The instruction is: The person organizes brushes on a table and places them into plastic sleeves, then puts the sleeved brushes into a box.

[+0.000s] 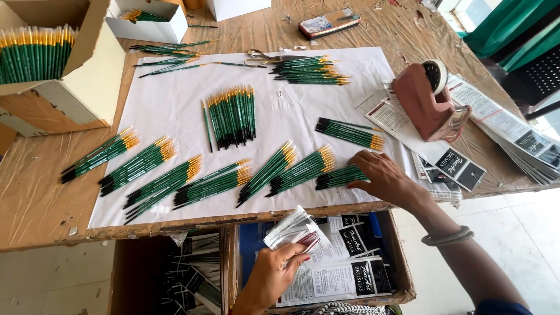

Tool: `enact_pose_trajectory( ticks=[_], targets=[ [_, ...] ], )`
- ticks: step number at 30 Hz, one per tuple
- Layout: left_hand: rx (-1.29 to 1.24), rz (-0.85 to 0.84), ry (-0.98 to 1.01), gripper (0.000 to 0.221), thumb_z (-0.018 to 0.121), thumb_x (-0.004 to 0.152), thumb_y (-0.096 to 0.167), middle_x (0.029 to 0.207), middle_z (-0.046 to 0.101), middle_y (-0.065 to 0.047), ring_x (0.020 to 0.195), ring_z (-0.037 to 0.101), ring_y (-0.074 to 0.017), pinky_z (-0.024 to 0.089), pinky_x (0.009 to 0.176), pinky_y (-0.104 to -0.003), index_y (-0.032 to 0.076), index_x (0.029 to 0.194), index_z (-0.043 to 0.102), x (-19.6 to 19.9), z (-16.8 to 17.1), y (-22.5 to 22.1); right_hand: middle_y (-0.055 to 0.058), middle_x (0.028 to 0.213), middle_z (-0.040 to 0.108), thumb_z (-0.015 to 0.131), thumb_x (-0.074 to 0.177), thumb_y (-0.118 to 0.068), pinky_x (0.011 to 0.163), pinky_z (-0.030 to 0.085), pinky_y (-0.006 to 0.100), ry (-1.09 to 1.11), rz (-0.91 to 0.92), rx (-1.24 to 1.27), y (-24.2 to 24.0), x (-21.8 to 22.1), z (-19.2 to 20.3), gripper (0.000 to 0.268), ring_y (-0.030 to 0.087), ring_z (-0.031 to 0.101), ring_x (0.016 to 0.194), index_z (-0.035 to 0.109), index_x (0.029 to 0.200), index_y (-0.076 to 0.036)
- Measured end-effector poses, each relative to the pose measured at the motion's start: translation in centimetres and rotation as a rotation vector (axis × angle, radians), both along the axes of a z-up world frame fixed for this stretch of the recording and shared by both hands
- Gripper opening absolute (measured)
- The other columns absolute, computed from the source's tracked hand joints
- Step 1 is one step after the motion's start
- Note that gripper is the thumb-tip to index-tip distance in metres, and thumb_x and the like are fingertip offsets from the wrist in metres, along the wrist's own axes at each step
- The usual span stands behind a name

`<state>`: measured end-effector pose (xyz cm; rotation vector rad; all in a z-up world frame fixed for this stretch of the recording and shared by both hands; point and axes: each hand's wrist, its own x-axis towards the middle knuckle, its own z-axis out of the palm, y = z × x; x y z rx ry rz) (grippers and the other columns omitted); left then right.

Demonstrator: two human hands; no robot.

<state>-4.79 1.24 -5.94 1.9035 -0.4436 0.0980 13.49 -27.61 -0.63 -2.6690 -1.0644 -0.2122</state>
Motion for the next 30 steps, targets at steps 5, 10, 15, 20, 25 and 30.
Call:
enact_pose_trajectory(
  ticks=[5,10,15,20,25,30],
  targets=[
    [0.041,0.088,0.130,0.016,0.081,0.087,0.011,0.084,0.078,-0.017,0.069,0.081,-0.0242,0.055,0.052,-0.033,0.001,0.098,0.074,0.1,0.3,0.5,0.009,0.103,0.059,0.071,0.087,-0.026,0.093,0.049,0.042,0.188,-0.036,-0.295,1.6,-1.2,0.6,0.034,0.026,0.061,0.102,0.057,0.112,-0.007],
    [0.006,0.053,0.116,0.018,0.080,0.088,0.012,0.087,0.078,-0.017,0.074,0.081,-0.0248,0.058,0.055,-0.032,0.000,0.100,0.074,0.0,-0.5,-0.2,0.011,0.095,0.056,0.064,0.089,-0.013,0.077,0.052,0.041,0.137,0.009,-0.319,1.0,-1.2,-2.5,0.023,0.028,0.063,0.086,0.050,0.105,-0.004],
    [-0.005,0.014,0.096,0.019,0.079,0.089,0.011,0.089,0.078,-0.019,0.075,0.080,-0.0261,0.058,0.059,-0.034,-0.002,0.102,0.074,-0.2,-1.2,-0.8,0.005,0.076,0.055,0.054,0.099,-0.014,0.056,0.052,0.038,0.281,-0.112,-0.121,-1.0,-1.7,-0.3,0.010,0.023,0.061,0.062,0.048,0.105,-0.007],
    [0.093,-0.085,0.153,0.028,0.077,0.090,0.012,0.099,0.076,-0.021,0.074,0.078,-0.0270,0.059,0.056,-0.035,-0.003,0.110,0.065,0.8,2.5,-1.4,-0.001,0.068,0.045,0.059,0.108,-0.030,0.053,0.037,0.027,0.417,0.228,1.401,-3.7,-1.3,-5.5,0.032,0.009,0.044,0.057,0.047,0.085,-0.011],
    [0.156,-0.097,0.073,0.036,0.071,0.091,0.003,0.098,0.072,-0.025,0.067,0.074,-0.0338,0.056,0.054,-0.041,-0.003,0.123,0.055,2.9,4.3,-1.6,-0.002,0.064,0.038,0.054,0.108,-0.048,0.053,0.038,0.029,0.541,0.005,1.477,0.6,-4.9,-3.0,0.051,0.011,0.040,0.056,0.042,0.075,-0.011],
    [0.165,-0.117,-0.100,0.024,0.063,0.098,-0.001,0.085,0.071,-0.022,0.087,0.077,-0.0333,0.062,0.065,-0.039,0.001,0.121,0.057,4.2,3.0,-2.8,-0.002,0.065,0.036,0.056,0.105,-0.054,0.051,0.034,0.029,0.794,0.278,1.814,6.2,-9.1,-0.6,0.055,0.011,0.035,0.055,0.040,0.076,-0.010]
  ],
)
